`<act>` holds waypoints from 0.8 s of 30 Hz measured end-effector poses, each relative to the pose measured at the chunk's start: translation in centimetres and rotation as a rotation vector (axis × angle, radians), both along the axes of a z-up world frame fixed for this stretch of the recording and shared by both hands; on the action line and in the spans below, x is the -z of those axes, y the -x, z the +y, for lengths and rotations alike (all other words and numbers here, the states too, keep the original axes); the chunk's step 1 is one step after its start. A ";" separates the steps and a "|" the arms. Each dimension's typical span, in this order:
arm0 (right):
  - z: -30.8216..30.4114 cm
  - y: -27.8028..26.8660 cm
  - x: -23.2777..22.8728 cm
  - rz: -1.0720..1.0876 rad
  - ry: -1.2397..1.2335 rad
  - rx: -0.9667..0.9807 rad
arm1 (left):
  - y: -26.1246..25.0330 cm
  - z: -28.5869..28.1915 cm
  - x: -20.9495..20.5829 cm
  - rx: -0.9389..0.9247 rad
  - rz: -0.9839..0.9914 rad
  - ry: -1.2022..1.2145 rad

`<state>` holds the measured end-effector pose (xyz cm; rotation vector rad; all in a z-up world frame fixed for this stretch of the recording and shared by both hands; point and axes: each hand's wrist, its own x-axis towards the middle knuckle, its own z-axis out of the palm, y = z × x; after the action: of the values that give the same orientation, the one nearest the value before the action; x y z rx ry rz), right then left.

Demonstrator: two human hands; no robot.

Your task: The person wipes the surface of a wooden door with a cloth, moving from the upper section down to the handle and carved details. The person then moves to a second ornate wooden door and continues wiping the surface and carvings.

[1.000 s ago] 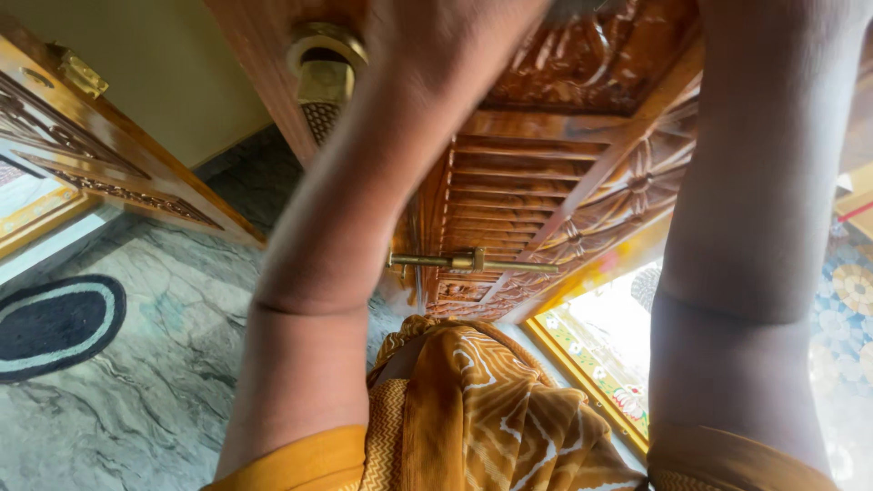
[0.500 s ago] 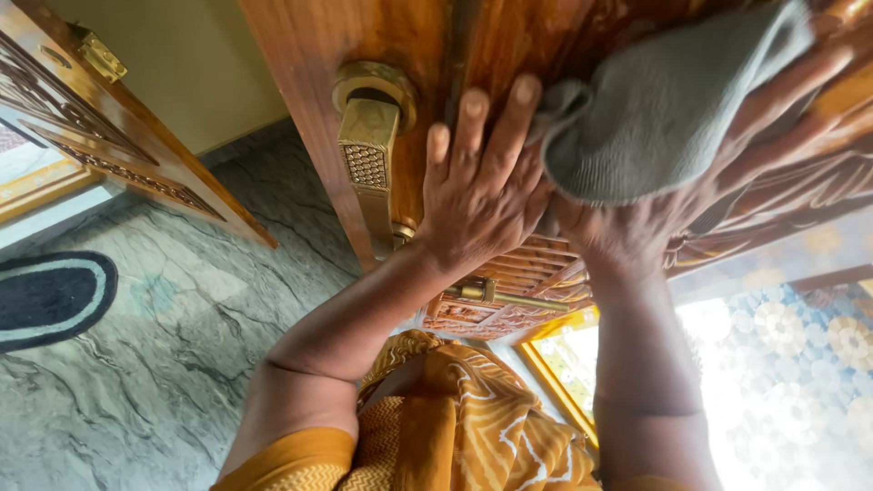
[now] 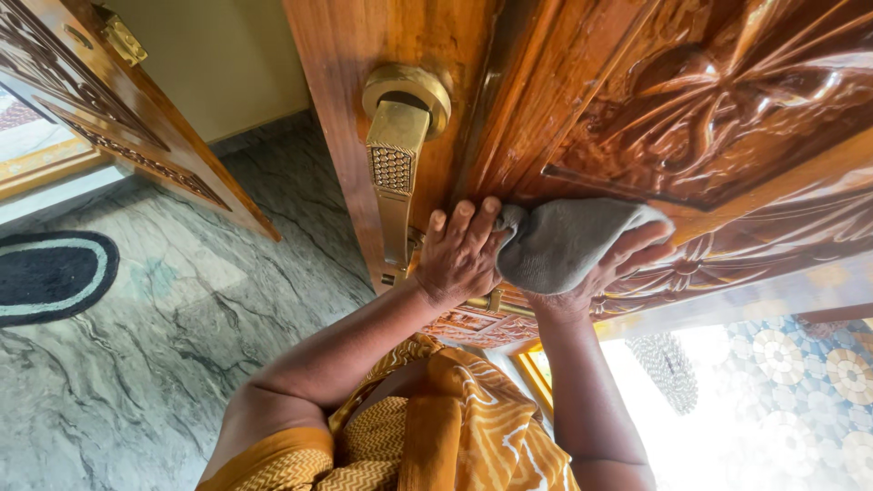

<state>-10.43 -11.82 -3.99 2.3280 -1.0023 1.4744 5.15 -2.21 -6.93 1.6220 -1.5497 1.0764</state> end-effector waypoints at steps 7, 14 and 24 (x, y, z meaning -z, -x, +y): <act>1.1 0.6 7.9 0.160 -0.030 -0.035 | 0.5 2.7 3.0 0.046 0.095 -0.258; 3.7 1.6 9.6 0.329 -0.055 -0.091 | 1.1 3.3 6.5 0.085 0.123 -0.189; 6.1 4.1 11.4 0.398 -0.210 -0.181 | 1.9 5.8 9.2 0.026 0.156 -0.392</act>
<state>-14.50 -5.73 -15.36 2.7741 -0.8897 0.9307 3.23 3.57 -16.14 1.8842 -1.7467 0.6381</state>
